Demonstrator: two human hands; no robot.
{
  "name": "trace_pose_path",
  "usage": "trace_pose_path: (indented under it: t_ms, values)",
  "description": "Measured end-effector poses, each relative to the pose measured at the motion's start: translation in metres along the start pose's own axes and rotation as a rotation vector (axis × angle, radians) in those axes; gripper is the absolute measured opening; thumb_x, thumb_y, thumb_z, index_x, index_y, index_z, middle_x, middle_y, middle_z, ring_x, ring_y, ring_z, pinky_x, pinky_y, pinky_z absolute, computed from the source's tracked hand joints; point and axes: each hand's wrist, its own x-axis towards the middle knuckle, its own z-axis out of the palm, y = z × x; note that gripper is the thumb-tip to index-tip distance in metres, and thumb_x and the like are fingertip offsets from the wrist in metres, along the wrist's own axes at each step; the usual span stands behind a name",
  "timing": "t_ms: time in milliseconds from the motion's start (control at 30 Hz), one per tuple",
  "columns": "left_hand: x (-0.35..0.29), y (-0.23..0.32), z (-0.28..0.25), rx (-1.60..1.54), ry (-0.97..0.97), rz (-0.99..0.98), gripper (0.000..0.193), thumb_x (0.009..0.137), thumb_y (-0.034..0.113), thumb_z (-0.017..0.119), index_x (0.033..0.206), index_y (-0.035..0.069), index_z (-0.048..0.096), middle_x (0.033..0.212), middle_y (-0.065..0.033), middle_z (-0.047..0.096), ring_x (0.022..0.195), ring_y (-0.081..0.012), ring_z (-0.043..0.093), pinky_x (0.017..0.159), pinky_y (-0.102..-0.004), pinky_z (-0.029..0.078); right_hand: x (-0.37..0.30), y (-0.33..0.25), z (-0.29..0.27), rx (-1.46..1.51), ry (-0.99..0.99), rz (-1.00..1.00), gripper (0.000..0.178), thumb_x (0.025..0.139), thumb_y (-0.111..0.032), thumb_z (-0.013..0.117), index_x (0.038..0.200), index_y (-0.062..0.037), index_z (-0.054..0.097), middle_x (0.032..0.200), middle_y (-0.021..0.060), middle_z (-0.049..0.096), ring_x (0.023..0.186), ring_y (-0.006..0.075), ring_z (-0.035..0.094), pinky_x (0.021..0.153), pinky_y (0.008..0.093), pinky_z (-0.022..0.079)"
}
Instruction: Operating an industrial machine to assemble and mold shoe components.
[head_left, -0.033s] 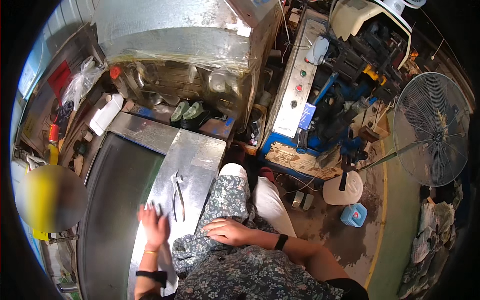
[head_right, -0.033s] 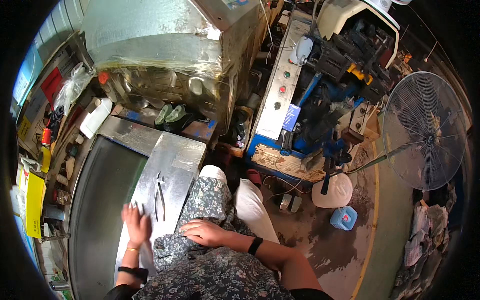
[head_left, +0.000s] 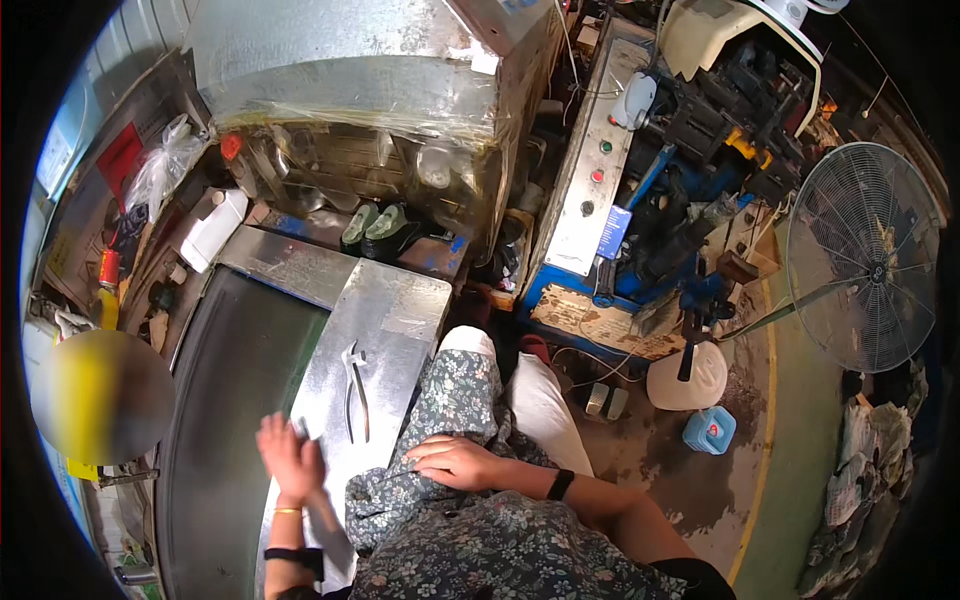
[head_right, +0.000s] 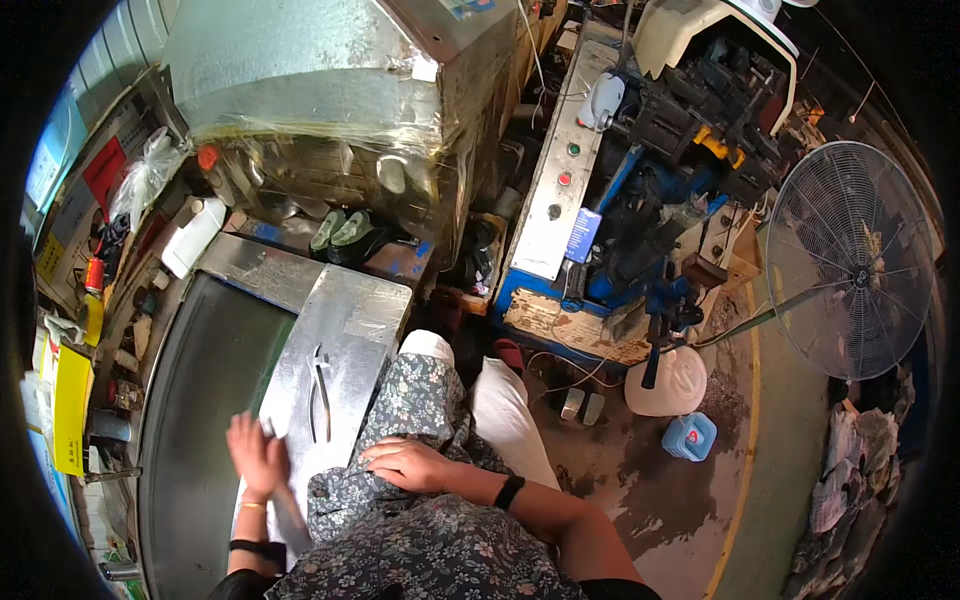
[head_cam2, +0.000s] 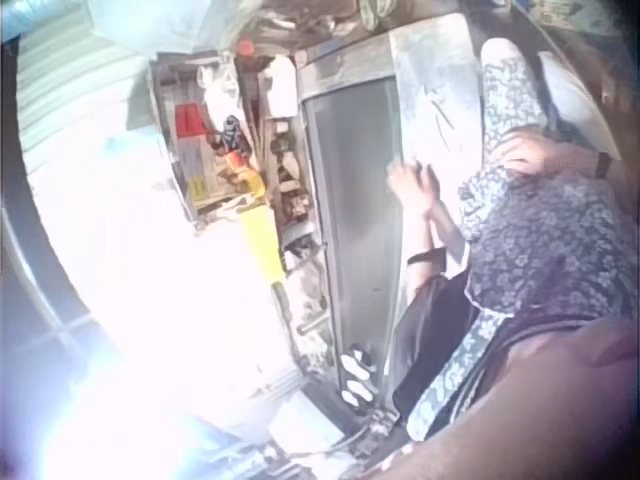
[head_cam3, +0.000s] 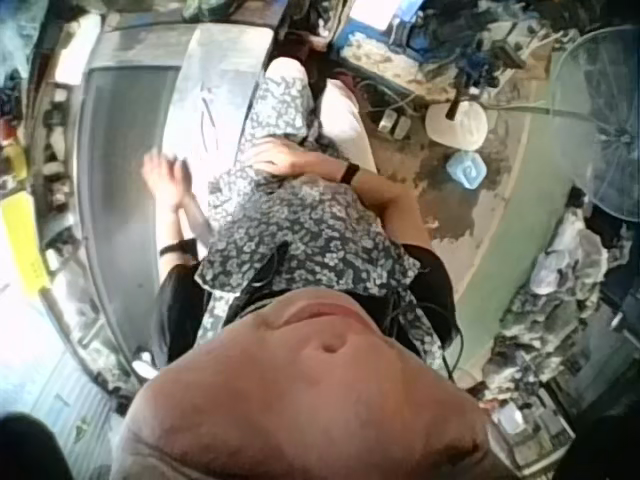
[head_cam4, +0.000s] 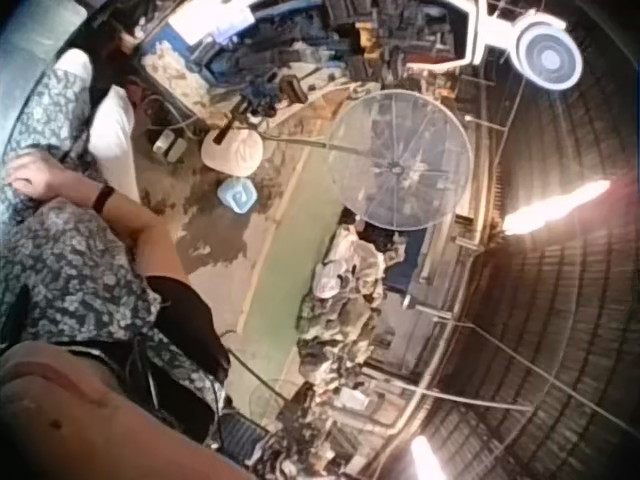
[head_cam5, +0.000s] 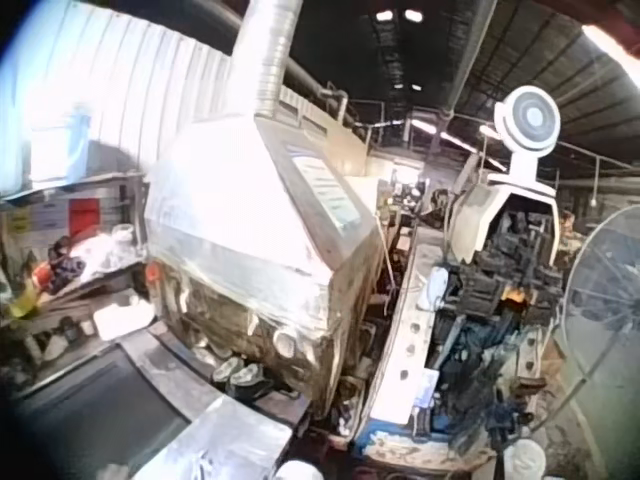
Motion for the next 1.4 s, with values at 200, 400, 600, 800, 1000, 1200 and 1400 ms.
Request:
trace_pose_path:
  t_ms: [200, 400, 600, 800, 1000, 1200, 1400]
  values:
    - [-0.138, -0.146, -0.132, 0.744, -0.448, -1.095, 0.067, 0.078, 0.044, 0.073, 0.132, 0.008, 0.054, 0.142, -0.0182, 0.048, 0.134, -0.0375, 0.040, 0.108, -0.0493, 0.035, -0.001, 0.001, 0.005, -0.119, 0.085, -0.014, 0.014, 0.089, -0.012, 0.064, 0.095, -0.0015, 0.071, 0.110, 0.0091, 0.068, 0.104, 0.0263, 0.062, 0.088, 0.0371, 0.051]
    - [-0.302, -0.157, -0.182, 0.597, -0.477, -1.619, 0.078, 0.081, 0.057, 0.066, 0.140, 0.010, 0.046, 0.134, -0.0185, 0.053, 0.122, -0.0386, 0.051, 0.101, -0.0522, 0.042, -0.001, -0.002, 0.013, -0.072, 0.059, -0.041, 0.014, 0.089, -0.013, 0.063, 0.095, -0.0021, 0.071, 0.110, 0.0093, 0.068, 0.104, 0.0265, 0.062, 0.088, 0.0369, 0.051]
    - [-0.371, -0.150, -0.150, 0.531, -0.276, -1.709, 0.078, 0.082, 0.060, 0.063, 0.139, 0.010, 0.048, 0.129, -0.0177, 0.056, 0.116, -0.0395, 0.055, 0.098, -0.0517, 0.044, 0.007, -0.004, 0.012, -0.053, 0.024, -0.053, 0.015, 0.089, -0.013, 0.064, 0.096, -0.0021, 0.071, 0.111, 0.0096, 0.068, 0.104, 0.0267, 0.062, 0.088, 0.0370, 0.051]
    - [-0.218, -0.087, -0.140, 0.353, -0.097, -1.425, 0.067, 0.084, 0.041, 0.065, 0.135, 0.001, 0.050, 0.134, -0.0208, 0.054, 0.123, -0.0378, 0.050, 0.106, -0.0471, 0.038, 0.016, -0.013, 0.002, -0.132, -0.062, 0.040, 0.012, 0.083, -0.009, 0.066, 0.093, -0.0043, 0.071, 0.110, 0.0093, 0.069, 0.100, 0.0280, 0.063, 0.086, 0.0368, 0.052]
    - [-0.265, -0.158, -0.099, 0.503, -0.125, -1.379, 0.077, 0.086, 0.044, 0.063, 0.147, 0.007, 0.033, 0.153, -0.0243, 0.026, 0.143, -0.0404, 0.023, 0.116, -0.0496, 0.022, 0.015, -0.013, 0.006, -0.208, -0.037, 0.051, 0.010, 0.080, -0.006, 0.066, 0.088, -0.0009, 0.070, 0.104, 0.0140, 0.069, 0.095, 0.0324, 0.064, 0.085, 0.0404, 0.051]
    - [-0.287, -0.171, -0.128, 0.625, -0.229, -1.622, 0.081, 0.087, 0.041, 0.064, 0.151, 0.009, 0.027, 0.158, -0.0214, 0.017, 0.147, -0.0383, 0.012, 0.119, -0.0490, 0.011, 0.031, -0.012, 0.024, -0.234, -0.078, 0.024, 0.010, 0.077, -0.005, 0.067, 0.087, -0.0007, 0.070, 0.102, 0.0143, 0.069, 0.092, 0.0330, 0.064, 0.082, 0.0401, 0.052]
    - [-0.298, -0.203, -0.164, 0.916, -0.405, -1.871, 0.030, 0.090, 0.027, 0.055, 0.111, 0.010, 0.066, 0.127, -0.0156, 0.051, 0.114, -0.0318, 0.050, 0.094, -0.0449, 0.043, 0.041, -0.014, 0.028, -0.256, -0.051, 0.020, 0.010, 0.075, -0.003, 0.067, 0.084, -0.0022, 0.069, 0.100, 0.0124, 0.069, 0.090, 0.0322, 0.064, 0.081, 0.0397, 0.052]
